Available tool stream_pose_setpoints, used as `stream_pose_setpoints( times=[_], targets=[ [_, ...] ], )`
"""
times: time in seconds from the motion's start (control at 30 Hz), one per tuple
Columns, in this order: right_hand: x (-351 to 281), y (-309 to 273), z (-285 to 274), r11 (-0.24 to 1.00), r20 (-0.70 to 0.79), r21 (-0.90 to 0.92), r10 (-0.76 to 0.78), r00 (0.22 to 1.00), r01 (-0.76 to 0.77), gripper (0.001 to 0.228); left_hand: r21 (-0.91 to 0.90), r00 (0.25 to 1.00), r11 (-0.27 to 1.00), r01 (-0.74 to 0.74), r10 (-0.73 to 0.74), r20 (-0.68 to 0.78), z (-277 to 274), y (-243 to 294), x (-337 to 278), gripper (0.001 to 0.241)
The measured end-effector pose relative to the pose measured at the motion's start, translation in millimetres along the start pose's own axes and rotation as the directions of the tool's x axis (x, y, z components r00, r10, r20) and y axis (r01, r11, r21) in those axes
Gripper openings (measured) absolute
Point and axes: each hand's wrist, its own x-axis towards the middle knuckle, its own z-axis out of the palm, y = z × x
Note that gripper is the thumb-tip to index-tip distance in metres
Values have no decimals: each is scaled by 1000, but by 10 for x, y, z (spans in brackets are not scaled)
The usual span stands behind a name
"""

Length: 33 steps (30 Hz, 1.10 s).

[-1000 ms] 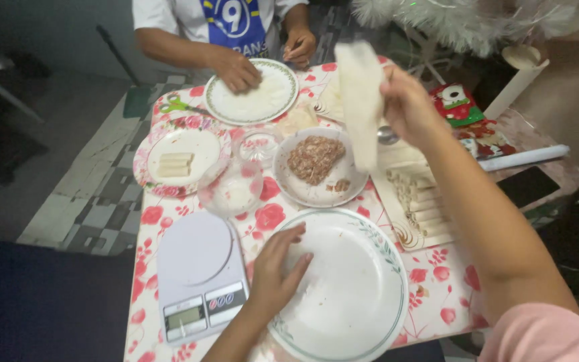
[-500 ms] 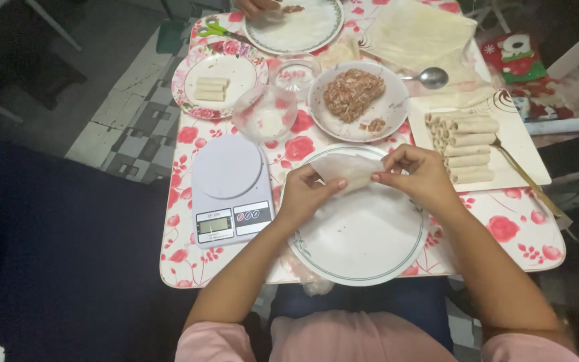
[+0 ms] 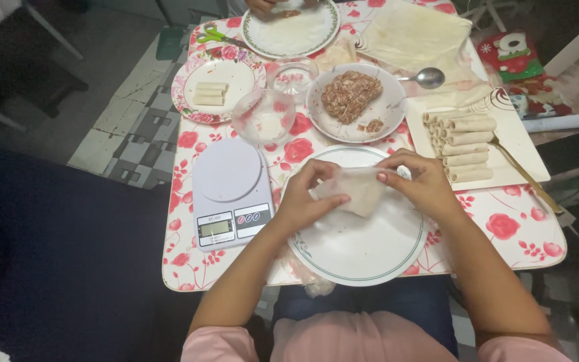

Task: Rolling spring rolls by placing meat filling on wrappers and folding them into cylinders

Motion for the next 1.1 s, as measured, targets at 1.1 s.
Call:
stream_pose_setpoints(
  times=[1.1],
  targets=[
    [-13, 207, 145, 934, 450, -333, 35, 892, 131, 15, 523, 666, 421, -741, 364, 651, 84, 119, -443, 16]
  ],
)
